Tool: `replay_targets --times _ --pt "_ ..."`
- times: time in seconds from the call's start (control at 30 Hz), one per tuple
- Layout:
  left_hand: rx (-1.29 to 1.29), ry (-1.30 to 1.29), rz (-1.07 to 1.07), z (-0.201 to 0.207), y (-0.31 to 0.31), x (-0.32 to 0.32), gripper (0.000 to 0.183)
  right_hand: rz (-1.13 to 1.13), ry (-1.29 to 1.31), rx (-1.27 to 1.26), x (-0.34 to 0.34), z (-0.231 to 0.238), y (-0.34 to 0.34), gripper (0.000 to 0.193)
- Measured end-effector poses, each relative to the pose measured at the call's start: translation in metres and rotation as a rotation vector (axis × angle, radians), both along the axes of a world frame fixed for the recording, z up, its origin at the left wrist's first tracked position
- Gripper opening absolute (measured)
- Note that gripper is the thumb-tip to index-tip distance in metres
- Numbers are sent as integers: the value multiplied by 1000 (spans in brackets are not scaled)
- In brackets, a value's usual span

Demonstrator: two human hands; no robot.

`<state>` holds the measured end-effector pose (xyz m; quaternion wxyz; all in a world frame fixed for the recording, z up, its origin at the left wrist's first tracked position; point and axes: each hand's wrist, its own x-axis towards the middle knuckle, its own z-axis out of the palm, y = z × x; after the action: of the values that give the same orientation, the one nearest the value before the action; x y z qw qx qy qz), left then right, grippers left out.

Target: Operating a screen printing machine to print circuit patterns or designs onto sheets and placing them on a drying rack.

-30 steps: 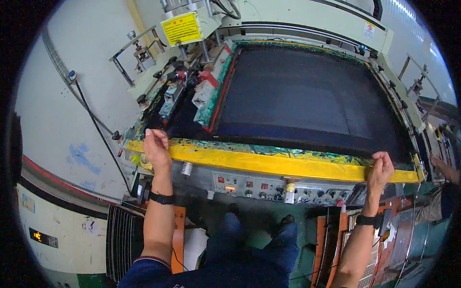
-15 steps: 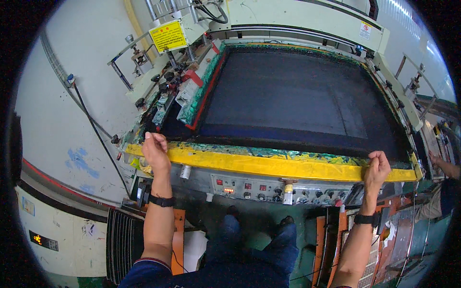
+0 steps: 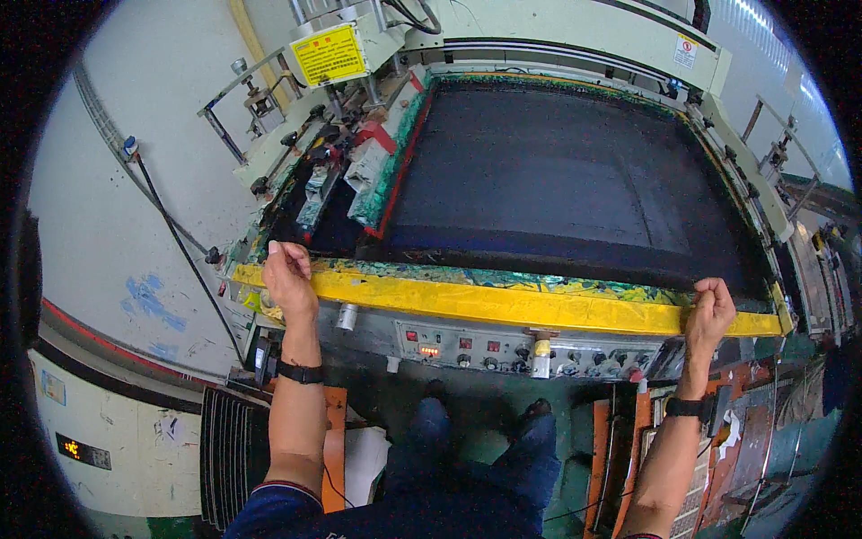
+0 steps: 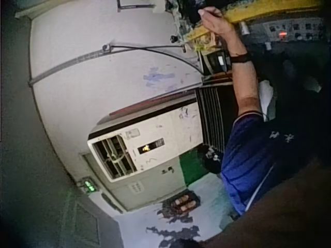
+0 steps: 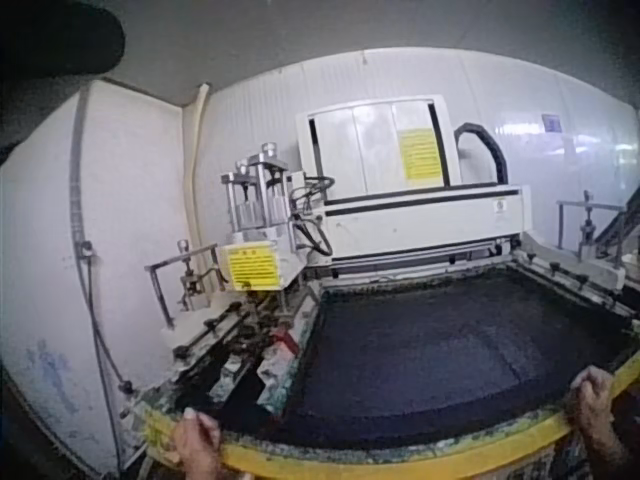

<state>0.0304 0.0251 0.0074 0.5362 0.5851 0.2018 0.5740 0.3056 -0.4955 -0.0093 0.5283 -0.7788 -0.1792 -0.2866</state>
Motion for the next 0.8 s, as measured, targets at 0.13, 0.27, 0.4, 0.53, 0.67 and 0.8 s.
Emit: replay_targets --times 0.13,0.27,0.4,0.53,0.67,0.8 --pt "11 -4 3 -1 0 0 46 -2 -22 -14 0 0 -1 19" --pt "-37 -17 1 -1 0 1 45 19 5 4 1 0 -2 19" --pt "-7 -7 0 -1 -1 1 45 30 0 11 0 -1 -2 20" --pt "6 -15 -2 -1 0 2 45 24 -6 8 2 -2 -2 20" --pt "-2 8 10 -1 0 1 46 38 -1 24 5 -5 -4 18" --pt "3 4 10 -1 0 2 45 45 4 23 8 -8 -7 18"
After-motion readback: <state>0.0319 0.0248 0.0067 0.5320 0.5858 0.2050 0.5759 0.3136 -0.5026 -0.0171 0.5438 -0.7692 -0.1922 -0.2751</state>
